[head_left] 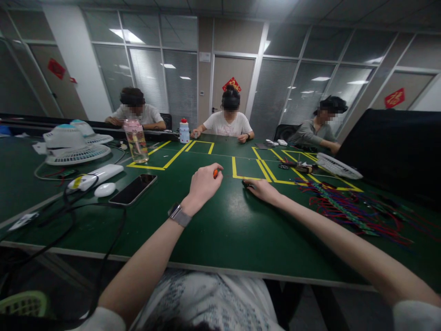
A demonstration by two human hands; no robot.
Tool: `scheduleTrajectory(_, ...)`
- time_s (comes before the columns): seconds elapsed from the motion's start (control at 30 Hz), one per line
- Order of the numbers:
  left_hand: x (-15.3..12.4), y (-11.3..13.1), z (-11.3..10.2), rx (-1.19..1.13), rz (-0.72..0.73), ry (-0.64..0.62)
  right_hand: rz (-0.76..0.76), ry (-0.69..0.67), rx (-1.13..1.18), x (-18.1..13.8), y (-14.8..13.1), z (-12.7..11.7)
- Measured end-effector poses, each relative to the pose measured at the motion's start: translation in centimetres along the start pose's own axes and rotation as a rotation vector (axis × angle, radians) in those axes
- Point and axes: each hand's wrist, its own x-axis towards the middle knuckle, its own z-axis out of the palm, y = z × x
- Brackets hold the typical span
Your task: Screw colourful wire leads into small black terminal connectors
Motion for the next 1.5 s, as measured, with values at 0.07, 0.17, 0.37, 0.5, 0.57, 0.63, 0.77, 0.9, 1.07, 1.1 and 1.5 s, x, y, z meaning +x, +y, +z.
scheduleTrajectory(0.07,0.0,0.0,0.1,0.001,0.007,0.019,-0.038,0.017,0.080,-0.9,-1.9,0.3)
scheduleTrajectory(0.17,0.0,0.2,0.1,-0.055,0.029,0.050,-0.129,0.012,0.216,-2.7,-4.7,0.6)
scheduleTrajectory(0.37,0.1,0.2,0.1,-0.313,0.156,0.246,-0.213,0.016,0.462,-6.1,-8.3,0.5)
scheduleTrajectory(0.5,-0.2,0.6,0.3,-0.563,0.203,0.261,-0.195,0.031,0.583,-7.1,-9.2,0.4)
scheduleTrajectory(0.57,-0.8,0.9,0.5,-0.676,0.235,0.224,-0.155,0.019,0.646,-7.2,-9.4,0.5)
scheduleTrajectory(0.63,-1.5,1.3,0.8,-0.777,0.241,0.166,-0.109,-0.011,0.696,-7.2,-9.4,0.5)
scheduleTrajectory(0.77,-2.7,2.1,1.8,-0.924,0.214,0.099,-0.071,-0.037,0.715,-7.2,-9.2,0.7)
scheduleTrajectory(0.9,-3.3,2.7,2.8,-0.972,0.266,0.047,-0.034,-0.051,0.752,-7.2,-9.0,1.0)
scheduleTrajectory(1.07,-3.5,2.8,3.4,-0.920,0.280,0.019,0.006,-0.061,0.789,-7.0,-9.0,1.2)
scheduleTrajectory(1.1,-3.5,2.7,3.5,-0.918,0.286,0.021,0.008,-0.060,0.789,-7.0,-9.0,1.1)
scheduleTrajectory(1.5,-3.4,2.2,4.2,-0.936,0.381,0.055,0.028,-0.068,0.817,-7.1,-9.3,1.0)
